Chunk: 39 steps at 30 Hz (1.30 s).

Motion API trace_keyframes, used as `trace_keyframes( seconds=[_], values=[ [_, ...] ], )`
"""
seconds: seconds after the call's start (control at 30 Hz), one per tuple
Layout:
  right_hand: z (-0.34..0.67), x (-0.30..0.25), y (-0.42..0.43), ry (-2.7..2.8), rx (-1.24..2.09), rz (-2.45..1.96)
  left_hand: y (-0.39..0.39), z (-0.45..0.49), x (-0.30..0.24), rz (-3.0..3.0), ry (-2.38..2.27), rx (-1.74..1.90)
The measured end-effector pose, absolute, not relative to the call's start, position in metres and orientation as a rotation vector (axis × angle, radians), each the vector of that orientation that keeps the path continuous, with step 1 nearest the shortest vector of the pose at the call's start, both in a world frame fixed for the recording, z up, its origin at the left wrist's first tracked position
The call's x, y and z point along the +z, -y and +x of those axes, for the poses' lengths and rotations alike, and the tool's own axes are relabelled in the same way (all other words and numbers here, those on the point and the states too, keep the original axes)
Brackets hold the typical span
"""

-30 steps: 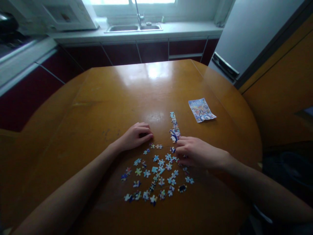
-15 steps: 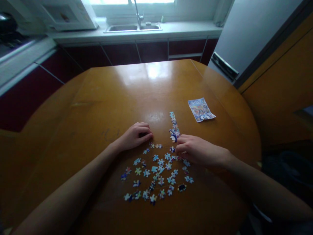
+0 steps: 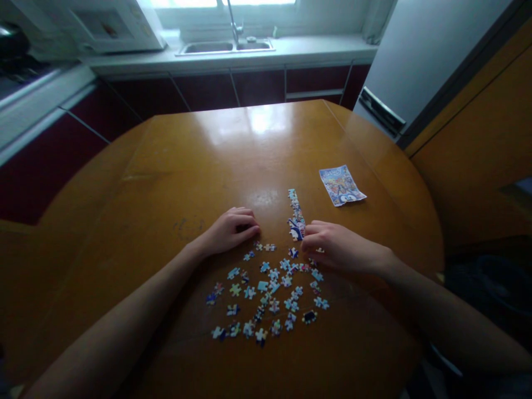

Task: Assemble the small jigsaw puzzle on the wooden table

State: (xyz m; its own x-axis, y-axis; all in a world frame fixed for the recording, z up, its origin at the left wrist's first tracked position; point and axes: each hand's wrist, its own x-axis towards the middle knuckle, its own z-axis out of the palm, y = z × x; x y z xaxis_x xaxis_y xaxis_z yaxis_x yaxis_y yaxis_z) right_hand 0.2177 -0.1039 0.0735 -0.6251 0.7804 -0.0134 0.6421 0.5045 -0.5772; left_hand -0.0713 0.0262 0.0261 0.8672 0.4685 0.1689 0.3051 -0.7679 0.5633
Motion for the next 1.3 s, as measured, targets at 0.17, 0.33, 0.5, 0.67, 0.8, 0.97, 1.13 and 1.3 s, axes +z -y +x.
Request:
trace_keyframes(
  seconds=[0.17, 0.33, 0.5, 0.67, 0.8, 0.97, 1.13, 1.3],
  values=[
    [0.216, 0.074, 0.104, 2.506, 0.826, -1.193, -0.027, -0.071, 0.026, 2.493, -0.55, 0.406],
    [0.214, 0.074, 0.106, 2.527, 0.797, -1.192, -0.027, -0.072, 0.023, 2.503, -0.543, 0.412],
    [0.208, 0.07, 0.11, 2.573, 0.815, -1.096, -0.025, -0.07, 0.026, 2.49, -0.542, 0.415],
    [0.199, 0.065, 0.116, 2.642, 0.839, -0.972, -0.025, -0.07, 0.026, 2.479, -0.552, 0.424],
    [0.198, 0.066, 0.117, 2.629, 0.837, -0.979, -0.025, -0.07, 0.024, 2.466, -0.552, 0.432],
    [0.194, 0.066, 0.121, 2.646, 0.826, -0.919, -0.024, -0.07, 0.025, 2.476, -0.573, 0.415],
    [0.185, 0.063, 0.126, 2.699, 0.839, -0.82, -0.024, -0.07, 0.025, 2.475, -0.567, 0.414],
    [0.188, 0.061, 0.123, 2.656, 0.8, -0.878, -0.024, -0.07, 0.024, 2.481, -0.574, 0.409]
  ],
)
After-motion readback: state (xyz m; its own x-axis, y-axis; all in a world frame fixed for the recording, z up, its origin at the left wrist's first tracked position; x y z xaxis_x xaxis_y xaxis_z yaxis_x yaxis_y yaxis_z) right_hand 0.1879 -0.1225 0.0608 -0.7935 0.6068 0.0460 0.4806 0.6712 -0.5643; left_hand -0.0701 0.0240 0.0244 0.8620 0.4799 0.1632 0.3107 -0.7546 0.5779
